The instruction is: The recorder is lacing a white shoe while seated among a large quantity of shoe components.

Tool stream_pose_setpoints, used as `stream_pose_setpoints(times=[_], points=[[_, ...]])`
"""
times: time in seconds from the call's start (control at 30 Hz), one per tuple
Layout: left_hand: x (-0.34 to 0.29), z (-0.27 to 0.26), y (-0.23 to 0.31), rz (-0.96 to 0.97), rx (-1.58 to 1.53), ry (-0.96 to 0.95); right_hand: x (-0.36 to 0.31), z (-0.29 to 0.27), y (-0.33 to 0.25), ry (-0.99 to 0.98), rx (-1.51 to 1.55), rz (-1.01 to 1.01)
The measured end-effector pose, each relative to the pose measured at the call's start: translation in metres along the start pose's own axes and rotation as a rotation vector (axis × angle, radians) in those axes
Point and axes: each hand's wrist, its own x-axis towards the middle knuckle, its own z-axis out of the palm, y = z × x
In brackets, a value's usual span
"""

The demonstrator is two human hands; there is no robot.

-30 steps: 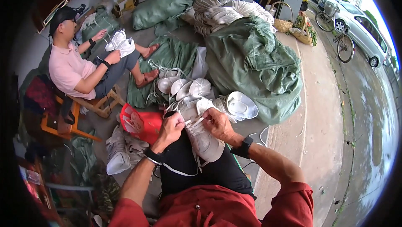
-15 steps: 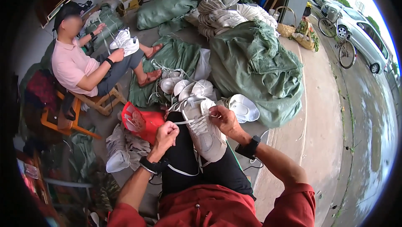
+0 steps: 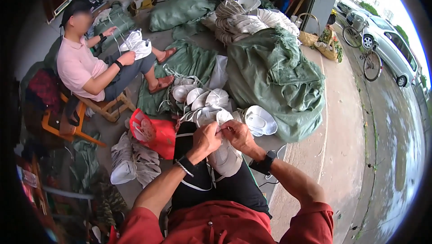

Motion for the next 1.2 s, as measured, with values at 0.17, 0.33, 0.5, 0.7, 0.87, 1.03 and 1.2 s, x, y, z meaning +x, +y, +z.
stream_pose_setpoints(times=[0.17, 0.33, 0.5, 0.7, 0.87, 1.03, 1.2], points=[[-0.007, -0.024, -0.006, 0.058, -0.007, -0.291, 0.001, -0.011, -0.011, -0.075, -0.131, -0.046], [-0.026, -0.025, -0.017, 0.115, -0.165, -0.113, 0.008, -0.011, -0.008, -0.131, -0.08, -0.093], [-0.025, -0.021, -0.008, 0.21, -0.024, 0.102, 0.017, -0.014, -0.019, -0.295, -0.316, -0.391], [-0.023, -0.028, 0.001, 0.339, 0.192, 0.168, 0.021, -0.011, -0.022, -0.337, -0.433, -0.304], [-0.018, -0.023, -0.006, 0.362, 0.2, 0.199, 0.025, -0.011, -0.018, -0.329, -0.344, -0.28], [-0.015, -0.025, -0.026, 0.057, -0.113, 0.152, 0.004, -0.009, -0.003, -0.015, -0.122, -0.005], [-0.015, -0.023, -0.038, 0.09, -0.135, 0.06, -0.008, 0.0, 0.005, 0.057, 0.222, 0.126]])
